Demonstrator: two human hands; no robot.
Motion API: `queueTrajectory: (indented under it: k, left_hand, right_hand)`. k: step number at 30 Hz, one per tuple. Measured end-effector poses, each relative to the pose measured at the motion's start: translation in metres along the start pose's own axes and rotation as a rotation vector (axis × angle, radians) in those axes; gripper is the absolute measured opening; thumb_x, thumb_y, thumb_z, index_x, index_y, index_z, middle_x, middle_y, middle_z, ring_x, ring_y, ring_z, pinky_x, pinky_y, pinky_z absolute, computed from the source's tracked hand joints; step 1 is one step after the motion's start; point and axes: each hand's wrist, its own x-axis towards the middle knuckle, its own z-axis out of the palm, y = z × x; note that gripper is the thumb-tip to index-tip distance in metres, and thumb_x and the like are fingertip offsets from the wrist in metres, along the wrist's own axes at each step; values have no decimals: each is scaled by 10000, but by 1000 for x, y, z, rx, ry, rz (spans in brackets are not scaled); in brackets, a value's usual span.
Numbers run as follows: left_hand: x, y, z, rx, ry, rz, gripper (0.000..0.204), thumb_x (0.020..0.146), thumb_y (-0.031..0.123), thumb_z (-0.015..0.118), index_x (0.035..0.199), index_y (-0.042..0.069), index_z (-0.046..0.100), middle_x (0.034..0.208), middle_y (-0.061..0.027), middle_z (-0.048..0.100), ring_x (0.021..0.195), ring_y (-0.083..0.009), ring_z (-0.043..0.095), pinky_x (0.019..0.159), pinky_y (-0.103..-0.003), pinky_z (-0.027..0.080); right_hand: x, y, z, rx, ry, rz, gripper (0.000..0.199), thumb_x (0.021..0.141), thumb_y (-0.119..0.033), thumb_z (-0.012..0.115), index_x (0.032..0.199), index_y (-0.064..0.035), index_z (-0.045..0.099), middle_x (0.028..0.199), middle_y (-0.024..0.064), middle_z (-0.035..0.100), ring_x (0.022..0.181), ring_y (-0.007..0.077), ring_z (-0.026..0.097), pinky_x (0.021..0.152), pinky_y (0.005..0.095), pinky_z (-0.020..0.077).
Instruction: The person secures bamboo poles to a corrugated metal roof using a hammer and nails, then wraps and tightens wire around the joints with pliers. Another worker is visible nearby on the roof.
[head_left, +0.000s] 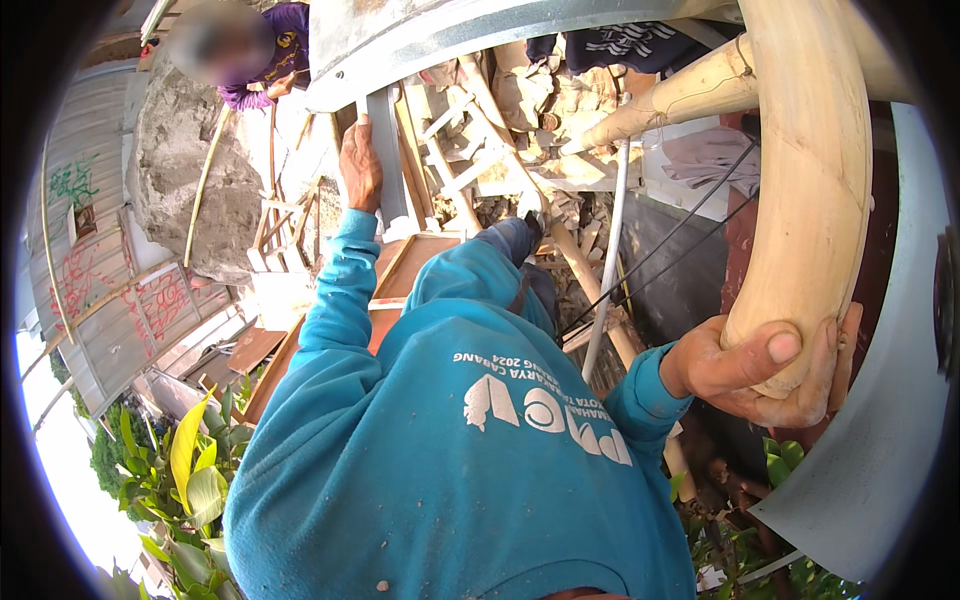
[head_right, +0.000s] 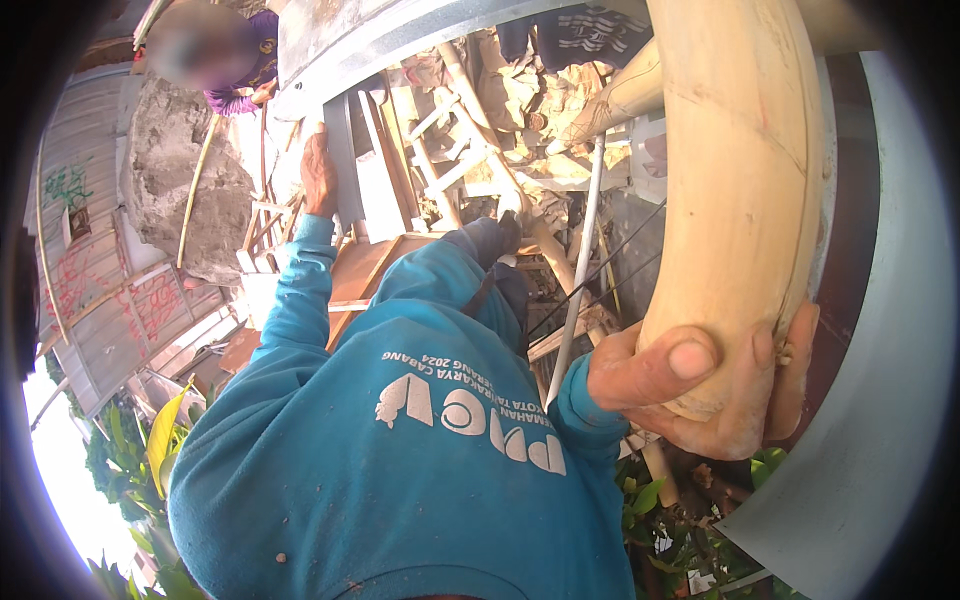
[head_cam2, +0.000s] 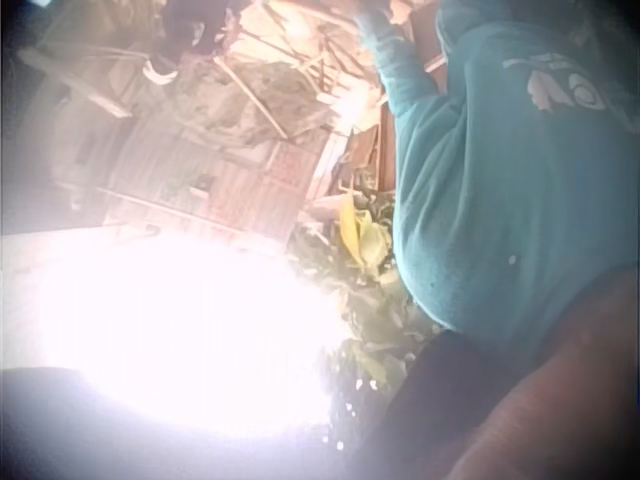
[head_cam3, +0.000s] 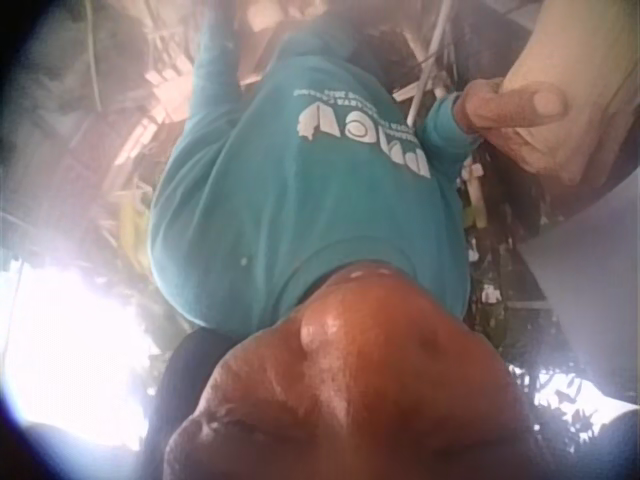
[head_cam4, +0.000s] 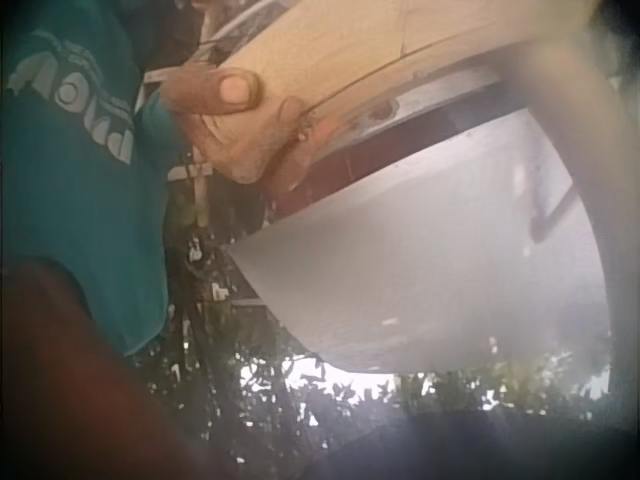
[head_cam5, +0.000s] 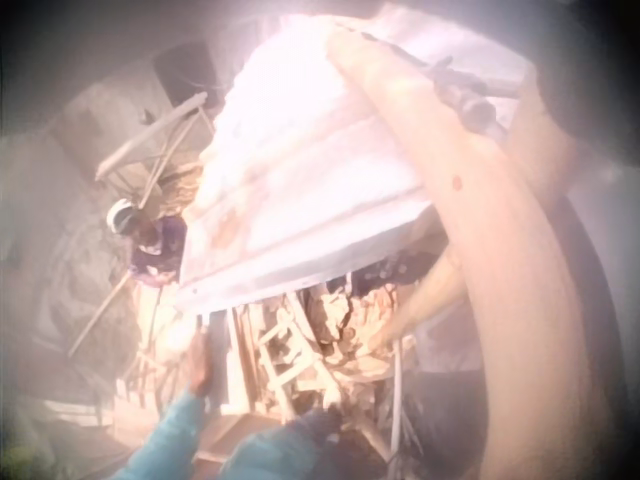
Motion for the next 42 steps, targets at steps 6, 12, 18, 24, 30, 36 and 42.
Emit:
queueTrajectory:
  k: [6,12,18,24,30,36,42]
  left_hand:
    - [-4,15,-3,55,-79,-39,819,988,681,409,1286,-58,599,1150,-285,655,1067,-396,627,976,-457,455]
    - [-4,13,0,150,-66,-140,976,931,760,437,1368,-110,522,1223,-369,619,1169,-459,613,1025,-494,449]
    - [-13,31,2,154,-8,-116,962,938,722,493,1343,-150,519,1166,-352,644,1106,-440,641,991,-471,481]
    - [-12,8,5,283,126,-7,867,954,672,531,1312,-118,545,1113,-331,655,1018,-418,660,905,-466,502]
    - [-14,39,-3,206,-52,-182,1023,931,729,486,1454,-145,387,1413,-368,490,1328,-459,495,1122,-452,375]
    - [-10,21,-3,284,-105,-100,927,980,627,504,1452,-157,358,1333,-365,537,1179,-430,582,1022,-447,444]
    - [-11,8,0,251,-9,-109,1072,914,762,482,1463,-151,362,1273,-355,578,1146,-405,599,1021,-437,450]
  right_hand:
    - [14,26,1,-212,6,-560,390,1016,-254,412,1223,69,483,1153,294,539,1024,382,652,813,425,637]
    - [-7,11,-13,197,2,18,417,1008,-293,352,1270,-3,498,1242,311,532,1056,422,641,824,527,608]
    - [-6,1,-12,227,151,192,383,1001,-304,383,1226,-44,553,1262,270,555,1121,389,622,884,511,566]
    - [-4,-14,0,349,338,222,274,975,-208,506,1140,-2,577,1150,268,624,1035,372,651,925,490,522]
    - [-4,-21,4,373,396,287,274,961,-220,535,1130,-16,607,1084,231,644,1020,346,655,938,484,503]
    - [-5,-11,-3,324,387,273,286,949,-239,528,1129,-34,611,1098,230,631,1027,356,643,920,498,507]
    - [-5,-3,-10,296,360,230,298,937,-259,521,1129,-52,616,1112,229,618,1033,366,632,902,512,510]
